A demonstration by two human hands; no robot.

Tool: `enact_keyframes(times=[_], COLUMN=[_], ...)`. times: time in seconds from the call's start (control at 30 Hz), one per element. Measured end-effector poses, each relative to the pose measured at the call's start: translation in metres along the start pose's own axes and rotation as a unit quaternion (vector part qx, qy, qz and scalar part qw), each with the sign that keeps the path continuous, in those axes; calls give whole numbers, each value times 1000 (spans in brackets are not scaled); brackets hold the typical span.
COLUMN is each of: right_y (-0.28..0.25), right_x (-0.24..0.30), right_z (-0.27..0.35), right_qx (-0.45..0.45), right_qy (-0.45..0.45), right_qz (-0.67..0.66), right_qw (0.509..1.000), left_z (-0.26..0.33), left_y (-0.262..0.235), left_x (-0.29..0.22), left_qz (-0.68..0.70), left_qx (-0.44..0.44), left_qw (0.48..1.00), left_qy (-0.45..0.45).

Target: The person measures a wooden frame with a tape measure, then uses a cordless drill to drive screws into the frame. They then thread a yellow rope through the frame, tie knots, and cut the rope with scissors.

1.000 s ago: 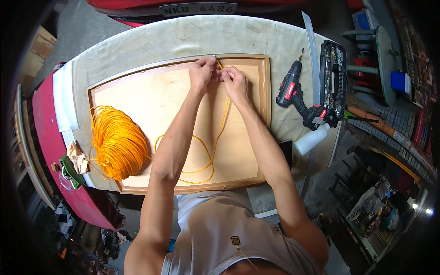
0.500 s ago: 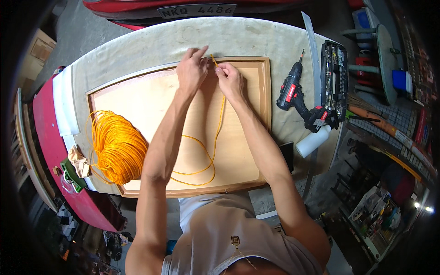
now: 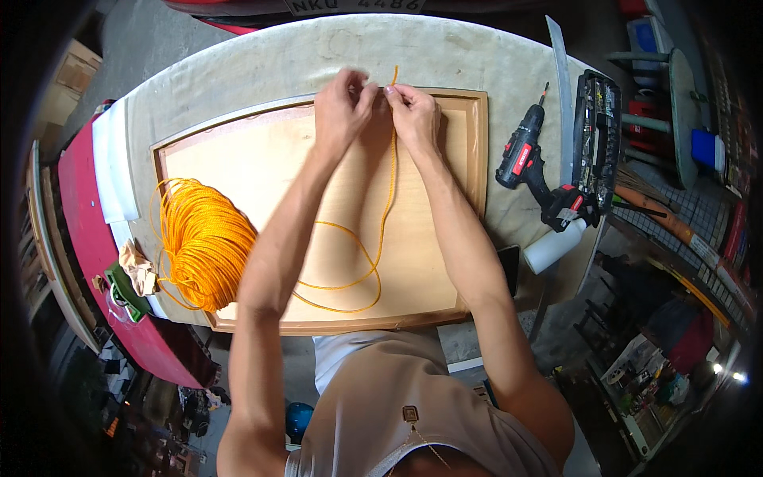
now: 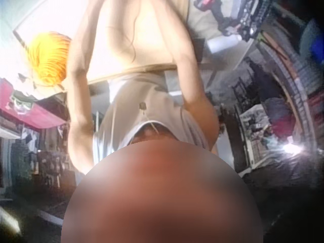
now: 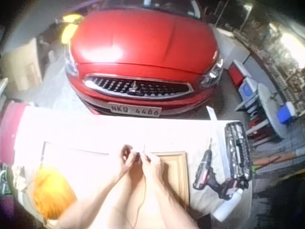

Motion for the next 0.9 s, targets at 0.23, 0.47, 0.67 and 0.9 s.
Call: enact_keyframes(times=[0.23, 0.47, 0.67, 0.9], right_y=[-1, -20, -5, -8], right_x=[-18, 13, 2, -11], right_z=[2, -3, 11, 31], right_qx=[29, -53, 2, -19], right_qy=[161, -22, 106, 128], right_qz=[-249, -41, -410, -496], right_qw=[955, 998, 906, 859], left_z=[33, 9, 11, 2], left_y=[49, 43, 51, 48], left_x=[5, 11, 17, 22], left_qz=[-19, -11, 356, 182], left_qx=[-10, 19, 198, 172], left_qw=[992, 996, 880, 944], left_qy=[-120, -90, -245, -216])
Point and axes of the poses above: each hand's wrist, its own z-axis away from the middle knuckle, its own y-axis out of the palm, x = y × z, the point moved 5 cm from there along -z, towards the middle knuckle, and after that the axes turned 15 degrees about -z, right-handed, at the moved point
